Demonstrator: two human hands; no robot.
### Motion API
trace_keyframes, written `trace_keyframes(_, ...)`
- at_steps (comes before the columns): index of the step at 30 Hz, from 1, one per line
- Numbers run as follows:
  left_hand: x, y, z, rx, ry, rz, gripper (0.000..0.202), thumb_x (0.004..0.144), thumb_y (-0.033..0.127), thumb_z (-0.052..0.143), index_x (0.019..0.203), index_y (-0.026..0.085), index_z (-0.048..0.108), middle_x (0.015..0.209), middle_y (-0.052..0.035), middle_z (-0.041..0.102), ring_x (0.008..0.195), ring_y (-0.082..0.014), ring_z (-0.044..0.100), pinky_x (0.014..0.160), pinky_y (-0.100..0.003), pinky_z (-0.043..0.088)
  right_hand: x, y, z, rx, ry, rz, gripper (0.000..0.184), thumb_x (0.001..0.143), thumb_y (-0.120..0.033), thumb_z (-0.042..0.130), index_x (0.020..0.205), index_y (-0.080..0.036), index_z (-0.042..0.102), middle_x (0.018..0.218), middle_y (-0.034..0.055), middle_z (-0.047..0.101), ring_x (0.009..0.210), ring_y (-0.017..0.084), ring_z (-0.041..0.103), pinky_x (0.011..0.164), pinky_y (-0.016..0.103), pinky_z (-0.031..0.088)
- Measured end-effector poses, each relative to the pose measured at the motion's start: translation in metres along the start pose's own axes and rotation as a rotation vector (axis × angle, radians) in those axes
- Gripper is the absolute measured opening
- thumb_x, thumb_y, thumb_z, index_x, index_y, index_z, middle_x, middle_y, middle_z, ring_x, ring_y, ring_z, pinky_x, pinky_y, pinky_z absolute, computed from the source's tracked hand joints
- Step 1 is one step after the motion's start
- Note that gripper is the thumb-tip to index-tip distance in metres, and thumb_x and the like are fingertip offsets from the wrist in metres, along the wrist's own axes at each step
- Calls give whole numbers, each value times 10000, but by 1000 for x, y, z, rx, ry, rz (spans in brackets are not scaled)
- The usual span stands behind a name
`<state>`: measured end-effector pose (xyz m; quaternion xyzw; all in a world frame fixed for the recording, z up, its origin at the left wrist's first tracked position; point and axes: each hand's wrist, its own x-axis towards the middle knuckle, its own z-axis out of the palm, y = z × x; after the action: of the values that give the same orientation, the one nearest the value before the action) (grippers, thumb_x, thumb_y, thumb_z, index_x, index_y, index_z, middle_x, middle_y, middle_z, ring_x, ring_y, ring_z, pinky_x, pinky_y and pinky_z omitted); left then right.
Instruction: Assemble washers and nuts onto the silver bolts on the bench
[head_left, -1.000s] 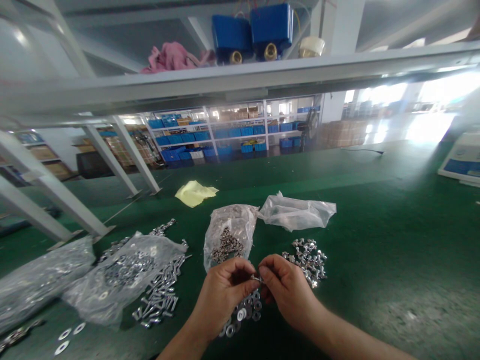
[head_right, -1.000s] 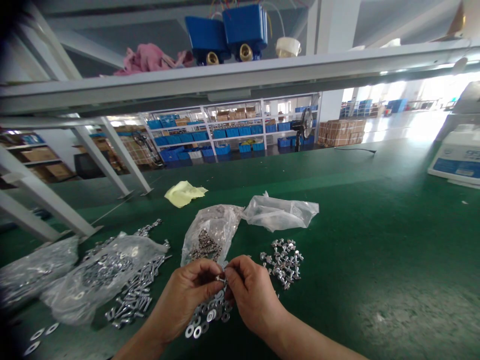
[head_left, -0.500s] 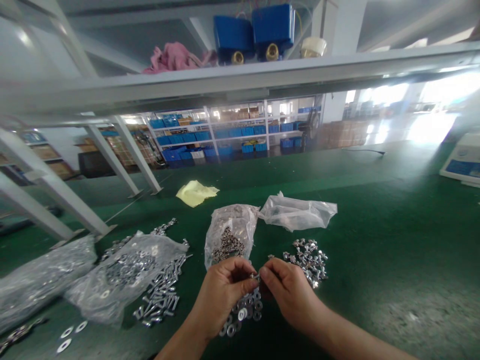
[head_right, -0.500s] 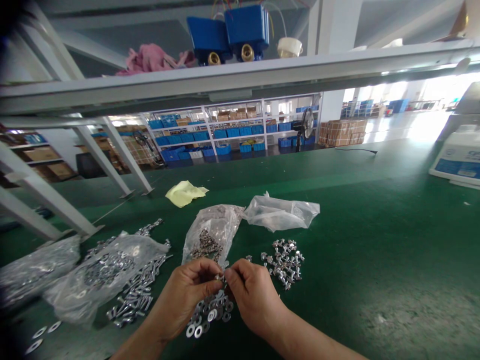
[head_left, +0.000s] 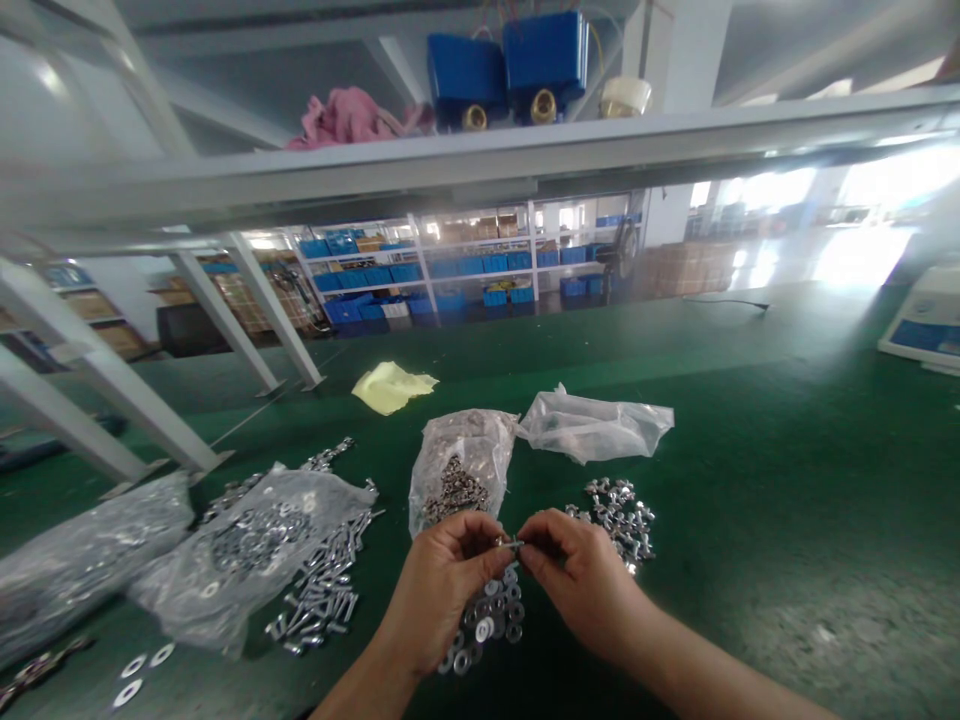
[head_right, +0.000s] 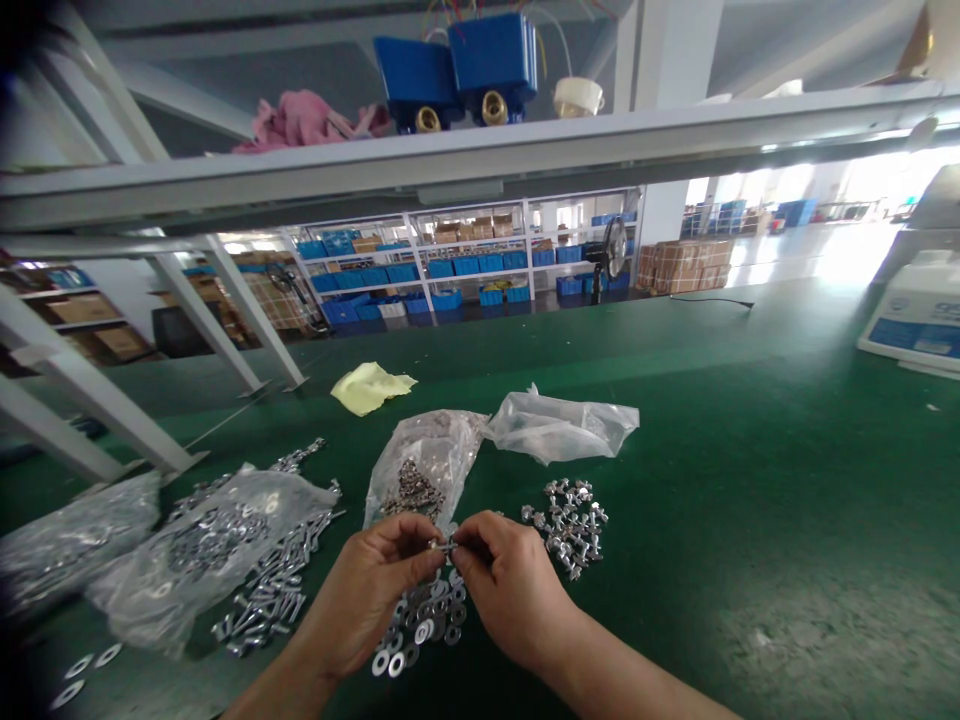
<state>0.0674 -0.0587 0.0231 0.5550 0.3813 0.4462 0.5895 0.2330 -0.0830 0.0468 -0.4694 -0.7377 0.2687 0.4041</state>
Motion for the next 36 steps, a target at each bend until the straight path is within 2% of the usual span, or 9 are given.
trace_keyframes(4,-2,5,1,-24,11,-44,323,658,205,651,962,156,555,883,-39,591,821,-121,533,739,-216,416,-2,2,3,-41,40,-10,76,796,-203,479,816,-188,552,746,-24,545,678,75,494,613,184,365)
trace_keyframes(9,-4,8,1,-49,-21,-48,278,714,244,596,963,122,585,911,-77,600,823,-141,547,765,-251,423,-2,3,3,-41,63,-20,80,787,-189,481,822,-187,553,739,-24,545,670,71,497,612,177,374)
trace_keyframes(17,-5,16,3,167,15,-39,301,708,312,599,942,124,590,819,-52,610,727,-129,556,668,-219,439,-1,4,3,-53,124,-100,101,734,-112,496,803,-168,545,739,-19,528,680,69,488,620,177,376)
trace_keyframes(23,-3,5,3,-3,10,-3,269,730,270,582,959,131,562,865,-58,592,748,-124,541,704,-243,441,-2,0,1,-79,70,-33,71,796,-198,468,782,-166,530,720,-19,520,661,70,468,603,190,345)
trace_keyframes(28,-4,6,6,48,-8,14,240,725,262,589,923,127,571,844,-55,590,756,-118,534,706,-219,432,-3,1,4,-125,25,-2,262,869,-286,365,677,-139,464,641,1,474,601,79,423,561,211,299)
trace_keyframes(32,-5,3,8,42,-32,14,222,730,261,584,912,135,560,787,-33,568,721,-98,509,665,-194,416,-2,7,7,-81,-46,89,406,899,-386,267,637,-136,451,588,9,459,541,79,399,510,211,279)
trace_keyframes(34,-4,0,7,20,-12,6,223,729,261,586,911,138,550,753,-21,550,685,-83,490,629,-179,402,-2,7,6,-49,-70,129,449,899,-422,236,641,-136,467,575,11,462,526,80,400,499,211,279)
trace_keyframes(36,-3,-1,6,-11,15,0,222,729,260,586,910,139,545,744,-14,542,668,-71,477,612,-168,390,-2,6,5,-10,-62,124,411,896,-409,262,693,-139,496,620,12,493,562,81,430,522,202,303)
